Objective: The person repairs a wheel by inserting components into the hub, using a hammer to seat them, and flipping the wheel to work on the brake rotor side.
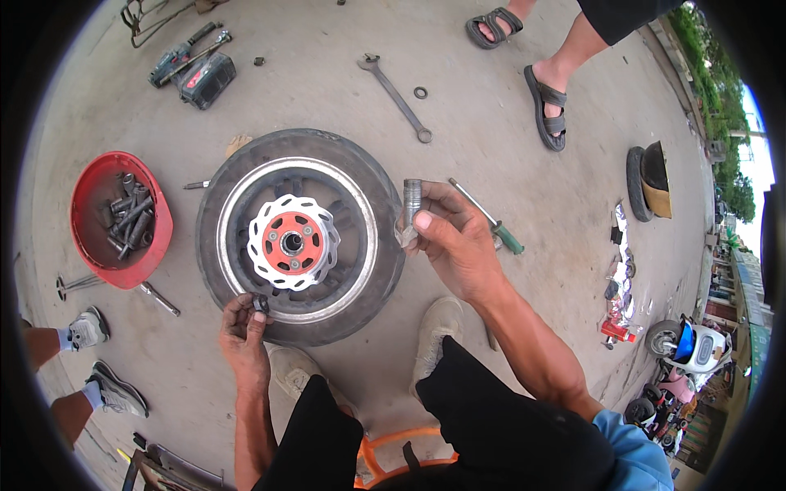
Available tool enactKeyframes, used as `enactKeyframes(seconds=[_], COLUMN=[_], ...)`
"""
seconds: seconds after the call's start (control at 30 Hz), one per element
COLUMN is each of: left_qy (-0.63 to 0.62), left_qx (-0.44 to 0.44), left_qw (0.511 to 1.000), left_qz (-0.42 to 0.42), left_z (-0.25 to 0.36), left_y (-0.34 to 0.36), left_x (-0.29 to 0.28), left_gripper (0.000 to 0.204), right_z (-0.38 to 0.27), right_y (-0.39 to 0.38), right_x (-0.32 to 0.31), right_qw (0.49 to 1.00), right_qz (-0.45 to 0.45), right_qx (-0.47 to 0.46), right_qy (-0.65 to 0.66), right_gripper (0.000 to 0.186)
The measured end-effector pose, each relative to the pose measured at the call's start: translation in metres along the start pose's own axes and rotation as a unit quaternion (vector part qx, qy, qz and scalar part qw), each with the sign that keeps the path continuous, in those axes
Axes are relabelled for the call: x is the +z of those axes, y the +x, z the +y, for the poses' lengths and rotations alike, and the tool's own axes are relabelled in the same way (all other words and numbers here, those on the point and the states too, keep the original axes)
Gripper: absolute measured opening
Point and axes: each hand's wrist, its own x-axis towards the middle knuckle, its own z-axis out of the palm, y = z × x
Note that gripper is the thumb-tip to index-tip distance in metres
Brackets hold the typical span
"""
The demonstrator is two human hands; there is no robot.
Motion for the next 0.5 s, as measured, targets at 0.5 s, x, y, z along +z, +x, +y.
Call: enactKeyframes(seconds=[0.5], left_qy=[0.01], left_qx=[-0.006], left_qw=[1.0], left_qz=[-0.003], left_z=[-0.005], left_y=[0.002], left_x=[-0.003], left_gripper=[0.035], right_z=[-0.002], right_y=[-0.004], right_x=[0.023], right_qw=[0.915], right_qz=[0.048], right_qx=[-0.236], right_qy=[-0.323], right_gripper=[0.042])
